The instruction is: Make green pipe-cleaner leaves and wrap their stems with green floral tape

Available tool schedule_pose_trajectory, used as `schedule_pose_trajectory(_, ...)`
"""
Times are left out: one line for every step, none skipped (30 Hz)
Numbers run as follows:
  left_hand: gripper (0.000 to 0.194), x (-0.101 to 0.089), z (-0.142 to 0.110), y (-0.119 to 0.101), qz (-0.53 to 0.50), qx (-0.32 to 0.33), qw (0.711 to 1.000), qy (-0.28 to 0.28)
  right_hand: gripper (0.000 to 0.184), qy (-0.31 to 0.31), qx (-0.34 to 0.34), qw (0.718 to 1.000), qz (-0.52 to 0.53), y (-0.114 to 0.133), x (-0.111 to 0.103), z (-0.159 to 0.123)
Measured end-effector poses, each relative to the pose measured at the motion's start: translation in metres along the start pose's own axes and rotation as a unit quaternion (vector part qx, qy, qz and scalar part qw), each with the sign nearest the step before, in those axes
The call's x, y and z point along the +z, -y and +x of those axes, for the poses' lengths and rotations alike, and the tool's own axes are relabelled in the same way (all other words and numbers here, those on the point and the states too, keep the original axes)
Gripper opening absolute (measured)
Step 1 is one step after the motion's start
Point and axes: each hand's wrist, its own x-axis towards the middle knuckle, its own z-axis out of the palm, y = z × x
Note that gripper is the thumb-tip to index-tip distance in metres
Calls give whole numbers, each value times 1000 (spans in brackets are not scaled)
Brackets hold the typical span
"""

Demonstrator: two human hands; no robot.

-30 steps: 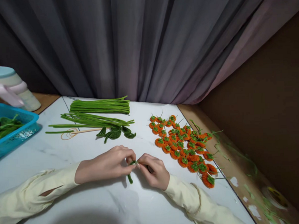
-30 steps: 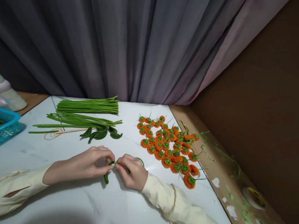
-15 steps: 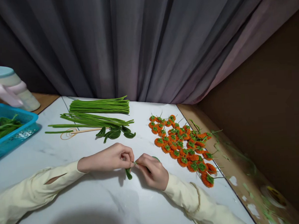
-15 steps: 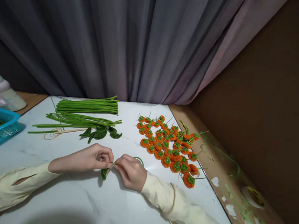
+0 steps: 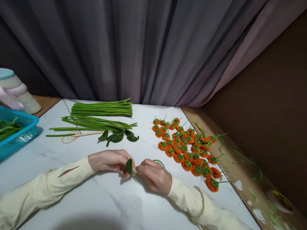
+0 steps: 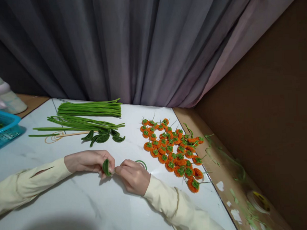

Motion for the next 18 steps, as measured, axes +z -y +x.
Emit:
schedule_pose_trajectory(7, -1, -1, -3, 24, -1, 1000, 3, 21, -1, 5, 1000, 10, 0, 0, 0)
schedule_pose_trajectory(8, -2, -3, -7, 59, 3, 998, 1, 20, -4, 14, 1000, 20, 0, 0, 0)
schedule_pose_trajectory(14, -3, -6, -12, 104, 21, 994, -15, 18, -6, 25, 999, 29, 0, 0, 0)
schedule_pose_trajectory(23, -4, -11, -18, 158, 52, 985, -49, 17, -10, 39, 998, 38, -1, 0, 0)
schedule_pose_trajectory(32, -3, -16, -24, 217, 100, 965, -106, 16, -13, 54, 997, 47, -1, 0, 0)
schedule_pose_trajectory(38, -2, -22, -30, 277, 166, 929, -180, 16, -16, 67, 996, 57, -1, 0, 1)
schedule_pose_trajectory(38, 1, -29, -35, 340, 232, 875, -253, 16, -18, 79, 995, 65, -1, 0, 1)
schedule_pose_trajectory(34, 4, -35, -38, 408, 289, 816, -289, 16, -20, 87, 993, 72, -1, 0, 1)
schedule_pose_trajectory(28, 9, -41, -39, 489, 337, 759, -266, 17, -20, 92, 993, 78, -1, 0, 1)
schedule_pose_trajectory(26, 14, -45, -39, 560, 364, 707, -233, 17, -20, 96, 992, 81, 0, 0, 2)
schedule_pose_trajectory(25, 18, -47, -36, 621, 377, 659, -195, 17, -20, 98, 992, 82, 0, 0, 2)
schedule_pose_trajectory(21, 22, -48, -32, 663, 380, 620, -174, 18, -20, 101, 991, 82, 0, 0, 2)
schedule_pose_trajectory(16, 25, -47, -28, 693, 378, 592, -164, 18, -20, 102, 991, 83, 0, 0, 3)
schedule_pose_trajectory(13, 26, -45, -23, 712, 375, 573, -157, 18, -20, 104, 991, 85, 0, 0, 3)
schedule_pose_trajectory(16, 26, -42, -19, 724, 374, 559, -151, 18, -20, 107, 990, 89, 1, 0, 3)
schedule_pose_trajectory(20, 25, -39, -16, 730, 377, 551, -146, 18, -22, 112, 989, 94, 1, 0, 3)
schedule_pose_trajectory(23, 23, -37, -14, 730, 384, 548, -141, 18, -24, 118, 988, 101, 2, 0, 3)
schedule_pose_trajectory(25, 21, -35, -13, 725, 392, 549, -137, 17, -27, 126, 986, 108, 2, 0, 3)
